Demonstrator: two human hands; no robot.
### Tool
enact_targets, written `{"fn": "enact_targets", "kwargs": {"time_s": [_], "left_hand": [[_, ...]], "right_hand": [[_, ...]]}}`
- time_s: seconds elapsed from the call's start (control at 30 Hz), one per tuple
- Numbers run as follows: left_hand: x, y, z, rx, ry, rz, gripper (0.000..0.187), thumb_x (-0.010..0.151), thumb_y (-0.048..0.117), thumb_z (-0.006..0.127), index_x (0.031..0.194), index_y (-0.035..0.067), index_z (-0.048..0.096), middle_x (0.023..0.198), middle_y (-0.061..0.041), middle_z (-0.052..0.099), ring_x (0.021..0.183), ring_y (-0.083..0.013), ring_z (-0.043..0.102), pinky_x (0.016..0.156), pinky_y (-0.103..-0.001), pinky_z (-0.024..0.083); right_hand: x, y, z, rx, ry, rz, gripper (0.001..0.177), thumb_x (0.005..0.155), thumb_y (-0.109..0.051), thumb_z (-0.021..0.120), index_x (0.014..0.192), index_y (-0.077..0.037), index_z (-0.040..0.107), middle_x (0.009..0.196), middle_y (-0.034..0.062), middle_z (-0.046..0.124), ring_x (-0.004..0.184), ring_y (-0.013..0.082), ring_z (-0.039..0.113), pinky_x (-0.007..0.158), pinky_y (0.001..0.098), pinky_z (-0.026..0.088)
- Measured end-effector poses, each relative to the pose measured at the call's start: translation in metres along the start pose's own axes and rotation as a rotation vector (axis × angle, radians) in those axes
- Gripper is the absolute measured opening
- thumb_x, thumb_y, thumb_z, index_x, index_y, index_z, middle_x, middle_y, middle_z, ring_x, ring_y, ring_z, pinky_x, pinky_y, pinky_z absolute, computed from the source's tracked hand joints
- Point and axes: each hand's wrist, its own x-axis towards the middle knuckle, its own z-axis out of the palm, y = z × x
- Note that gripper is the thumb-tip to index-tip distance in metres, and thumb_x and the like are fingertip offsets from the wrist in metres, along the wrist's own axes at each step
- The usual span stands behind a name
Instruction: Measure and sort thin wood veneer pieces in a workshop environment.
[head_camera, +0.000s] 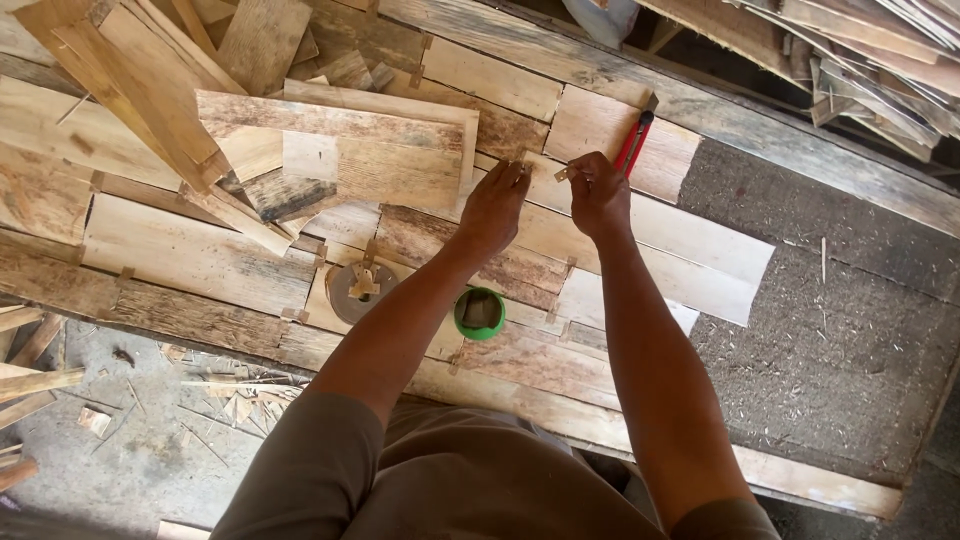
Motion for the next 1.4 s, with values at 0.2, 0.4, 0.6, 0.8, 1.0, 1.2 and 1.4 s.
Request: {"fn": "enact_targets", "kwargs": {"time_s": [0.2, 0.4, 0.6, 0.8, 1.0, 1.2, 1.4], "left_hand": [[0.018, -0.011, 0.015, 0.054, 0.054, 0.055, 0.049, 0.087, -0.001, 0.062, 0.135, -0.011, 0.058, 0.151, -0.026, 0.046, 0.145, -0.0415, 0.041, 0.123, -0.047, 0.033], [0.023, -0.021, 0.028, 0.017, 0.015, 0.082, 0.049, 0.088, -0.003, 0.061, 0.137, -0.009, 0.058, 0.148, -0.025, 0.048, 0.144, -0.0404, 0.042, 0.125, -0.048, 0.033], [0.023, -0.026, 0.032, -0.035, 0.028, 0.076, 0.045, 0.088, -0.003, 0.059, 0.133, -0.007, 0.059, 0.149, -0.023, 0.050, 0.144, -0.0388, 0.043, 0.124, -0.049, 0.034], [0.018, -0.033, 0.042, -0.047, 0.048, 0.097, 0.050, 0.089, -0.002, 0.059, 0.139, -0.003, 0.054, 0.151, -0.022, 0.049, 0.148, -0.0393, 0.041, 0.125, -0.049, 0.032], [0.028, -0.020, 0.016, -0.001, 0.002, 0.055, 0.065, 0.083, 0.001, 0.062, 0.147, -0.001, 0.050, 0.145, -0.020, 0.048, 0.137, -0.0379, 0.044, 0.115, -0.048, 0.039], [0.031, -0.014, 0.005, -0.031, 0.062, 0.046, 0.064, 0.086, 0.003, 0.062, 0.148, -0.004, 0.046, 0.136, -0.018, 0.051, 0.131, -0.0356, 0.049, 0.110, -0.045, 0.044], [0.031, -0.009, -0.002, -0.002, 0.077, 0.036, 0.075, 0.084, 0.004, 0.063, 0.155, -0.002, 0.039, 0.136, -0.020, 0.050, 0.130, -0.0373, 0.048, 0.111, -0.046, 0.043]], "right_hand": [[0.031, 0.007, 0.009, -0.184, -0.142, -0.040, 0.010, 0.099, -0.008, 0.067, 0.108, -0.004, 0.070, 0.104, 0.0149, 0.077, 0.106, 0.0308, 0.074, 0.088, 0.0410, 0.058], [0.038, 0.015, 0.015, -0.186, -0.187, -0.030, 0.010, 0.100, -0.008, 0.067, 0.109, -0.004, 0.069, 0.107, 0.0147, 0.077, 0.105, 0.0291, 0.074, 0.090, 0.0397, 0.058], [0.055, 0.024, 0.021, -0.147, -0.184, 0.029, 0.008, 0.099, -0.013, 0.069, 0.103, -0.006, 0.071, 0.104, 0.0129, 0.076, 0.100, 0.0267, 0.075, 0.087, 0.0389, 0.059], [0.074, 0.017, 0.032, -0.337, -0.229, 0.126, 0.011, 0.097, -0.021, 0.073, 0.101, -0.010, 0.073, 0.105, 0.0119, 0.070, 0.097, 0.0280, 0.069, 0.085, 0.0433, 0.054], [0.082, 0.020, 0.037, -0.493, -0.256, 0.128, 0.016, 0.096, -0.028, 0.074, 0.100, -0.012, 0.074, 0.103, 0.0110, 0.070, 0.098, 0.0307, 0.066, 0.087, 0.0465, 0.052], [0.082, 0.015, 0.037, -0.491, -0.257, 0.172, 0.018, 0.095, -0.030, 0.075, 0.102, -0.014, 0.074, 0.104, 0.0099, 0.071, 0.098, 0.0290, 0.068, 0.087, 0.0458, 0.053], [0.085, 0.014, 0.039, -0.512, -0.249, 0.230, 0.013, 0.093, -0.026, 0.075, 0.100, -0.016, 0.073, 0.103, 0.0050, 0.074, 0.098, 0.0244, 0.070, 0.087, 0.0435, 0.053]]}}
